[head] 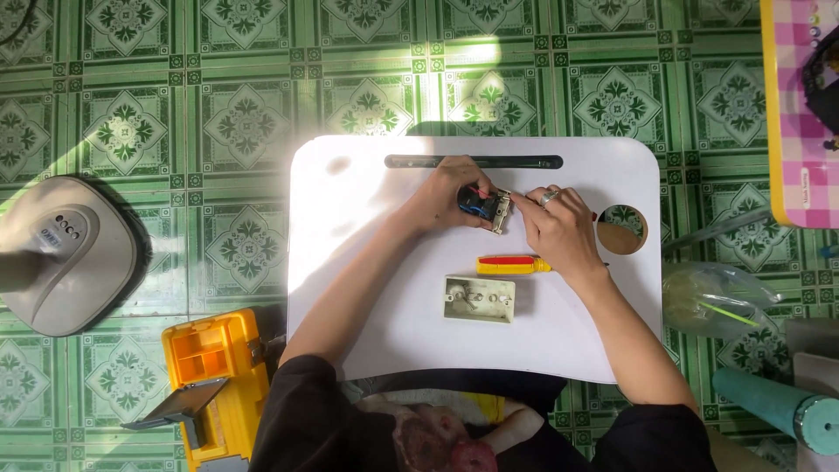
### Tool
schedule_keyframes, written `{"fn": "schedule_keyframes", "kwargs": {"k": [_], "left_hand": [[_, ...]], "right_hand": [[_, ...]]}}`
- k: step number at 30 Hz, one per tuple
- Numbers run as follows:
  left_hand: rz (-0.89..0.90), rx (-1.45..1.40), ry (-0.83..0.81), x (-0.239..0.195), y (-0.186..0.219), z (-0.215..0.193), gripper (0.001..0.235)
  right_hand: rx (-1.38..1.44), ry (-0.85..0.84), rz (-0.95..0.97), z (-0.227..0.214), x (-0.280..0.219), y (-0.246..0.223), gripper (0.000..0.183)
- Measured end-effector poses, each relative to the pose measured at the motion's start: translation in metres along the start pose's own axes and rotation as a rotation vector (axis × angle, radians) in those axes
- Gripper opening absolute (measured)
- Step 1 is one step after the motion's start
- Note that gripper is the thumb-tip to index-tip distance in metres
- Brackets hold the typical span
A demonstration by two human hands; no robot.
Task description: The person uses a yellow screwdriver to tighten screws on an electrical switch box placed on a white table. They then switch to a red screwdriver to continue adjusting the internal components and wires of the switch.
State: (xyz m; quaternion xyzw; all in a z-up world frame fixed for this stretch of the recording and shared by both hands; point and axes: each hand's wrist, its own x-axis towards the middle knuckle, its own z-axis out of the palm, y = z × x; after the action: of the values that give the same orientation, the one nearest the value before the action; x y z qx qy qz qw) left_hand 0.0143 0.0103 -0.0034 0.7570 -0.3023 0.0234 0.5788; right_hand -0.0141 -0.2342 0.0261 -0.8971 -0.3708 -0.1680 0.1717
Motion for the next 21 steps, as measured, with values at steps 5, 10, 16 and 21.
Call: {"fn": "schedule_keyframes", "kwargs": {"k": [5, 10, 16, 21], "left_hand": [[0.012, 0.031, -0.02, -0.001, -0.002, -0.001, 0.043], [0.052, 0.063, -0.029, -0.002, -0.002, -0.001, 0.042], [0.079, 0.056, -0.05, -0.001, -0.002, -0.003, 0.041], [0.056, 0.068, -0.057, -0.001, 0.0, -0.003, 0.042]], "right_hand": [[0.002, -0.03, 0.033, 0.0, -0.004, 0.0, 0.017], [0.015, -0.002, 0.003, 0.002, -0.004, 0.004, 0.018], [-0.054, 0.031, -0.038, 0.001, -0.003, 0.003, 0.016], [-0.013, -0.026, -0.023, 0.008, -0.005, 0.007, 0.014]]}}
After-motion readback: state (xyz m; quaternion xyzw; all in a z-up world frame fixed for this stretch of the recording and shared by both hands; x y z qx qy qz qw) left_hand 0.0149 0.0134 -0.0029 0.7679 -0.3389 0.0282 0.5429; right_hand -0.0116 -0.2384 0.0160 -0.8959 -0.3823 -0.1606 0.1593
